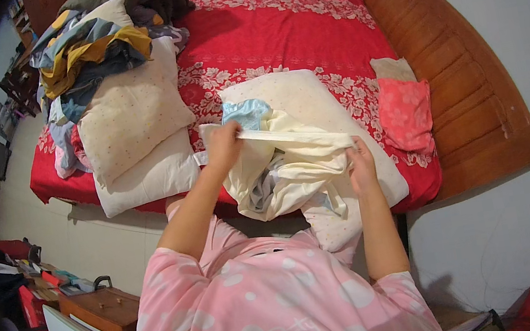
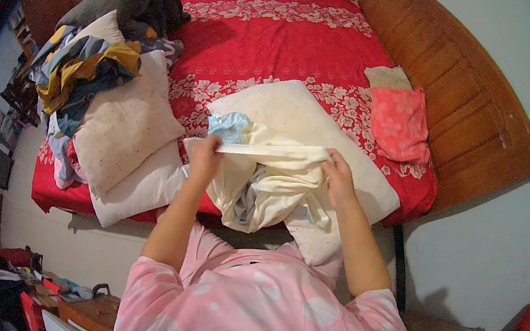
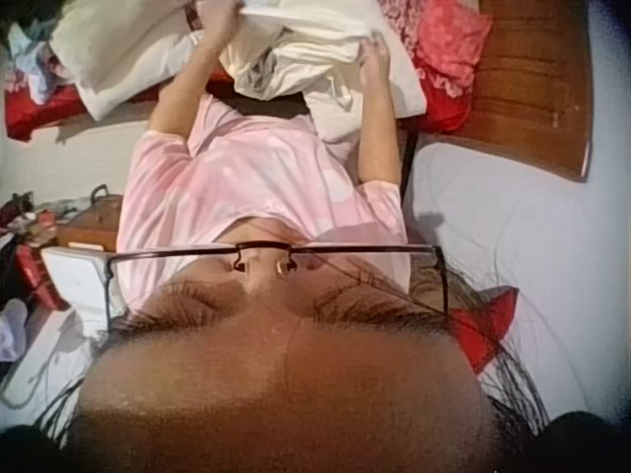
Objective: The person places a pillowcase onto a pillow and then puts shirts over another pillow on a bed.
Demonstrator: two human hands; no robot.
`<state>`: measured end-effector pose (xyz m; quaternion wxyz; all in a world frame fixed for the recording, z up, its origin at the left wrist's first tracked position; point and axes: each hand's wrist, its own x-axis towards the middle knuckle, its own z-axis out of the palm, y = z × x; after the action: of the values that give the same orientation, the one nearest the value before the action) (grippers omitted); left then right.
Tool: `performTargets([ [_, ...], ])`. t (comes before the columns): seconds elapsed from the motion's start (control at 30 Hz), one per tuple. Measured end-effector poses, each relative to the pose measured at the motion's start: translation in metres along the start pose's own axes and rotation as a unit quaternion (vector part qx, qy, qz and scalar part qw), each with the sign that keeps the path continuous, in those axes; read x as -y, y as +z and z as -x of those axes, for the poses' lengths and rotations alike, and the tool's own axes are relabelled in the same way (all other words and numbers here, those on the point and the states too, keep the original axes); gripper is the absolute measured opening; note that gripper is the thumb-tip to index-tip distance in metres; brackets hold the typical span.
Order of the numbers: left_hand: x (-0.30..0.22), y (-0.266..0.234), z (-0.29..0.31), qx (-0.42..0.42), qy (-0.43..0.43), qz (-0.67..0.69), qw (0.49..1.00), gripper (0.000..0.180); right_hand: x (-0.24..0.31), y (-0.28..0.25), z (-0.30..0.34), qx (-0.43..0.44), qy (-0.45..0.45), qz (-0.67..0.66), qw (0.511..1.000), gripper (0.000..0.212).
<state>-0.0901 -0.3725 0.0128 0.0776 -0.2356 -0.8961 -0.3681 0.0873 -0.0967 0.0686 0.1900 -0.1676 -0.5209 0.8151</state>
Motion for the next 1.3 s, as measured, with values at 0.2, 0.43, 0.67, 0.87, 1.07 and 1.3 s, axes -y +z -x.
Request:
performTargets([
  [0.2, 0.088, -0.067, 0.041, -0.148, -0.145, 0.265, 0.942, 0.027, -0.020, 0.039, 0.023, 0.384, 0.104, 0.315, 0.862, 0.022],
  [0.43, 0.151, -0.125, 0.120, 0.126, -0.263, 0.036, 0.956, 0.043, -0.101, 0.033, -0.039, 0.135, -0.154, 0.538, 0.818, 0.044],
  [0.67, 0.098, -0.099, 0.085, 0.070, -0.151, 0.171, 0.971, 0.078, -0.141, 0.065, -0.029, 0.245, 0.055, 0.455, 0.854, 0.082],
  [0.87, 0.097, -0.035, 0.051, 0.079, -0.089, -0.009, 0.993, 0.101, -0.139, 0.067, -0.027, 0.278, 0.149, 0.417, 0.853, 0.054],
  [1.07, 0.062, -0.018, 0.062, 0.218, -0.093, 0.210, 0.949, 0.104, -0.103, 0.061, -0.063, 0.060, 0.034, 0.245, 0.967, 0.040],
  [1.3, -0.009, -0.022, 0.057, 0.159, -0.053, 0.312, 0.935, 0.101, -0.121, 0.139, -0.018, 0.353, 0.082, 0.170, 0.916, 0.044],
])
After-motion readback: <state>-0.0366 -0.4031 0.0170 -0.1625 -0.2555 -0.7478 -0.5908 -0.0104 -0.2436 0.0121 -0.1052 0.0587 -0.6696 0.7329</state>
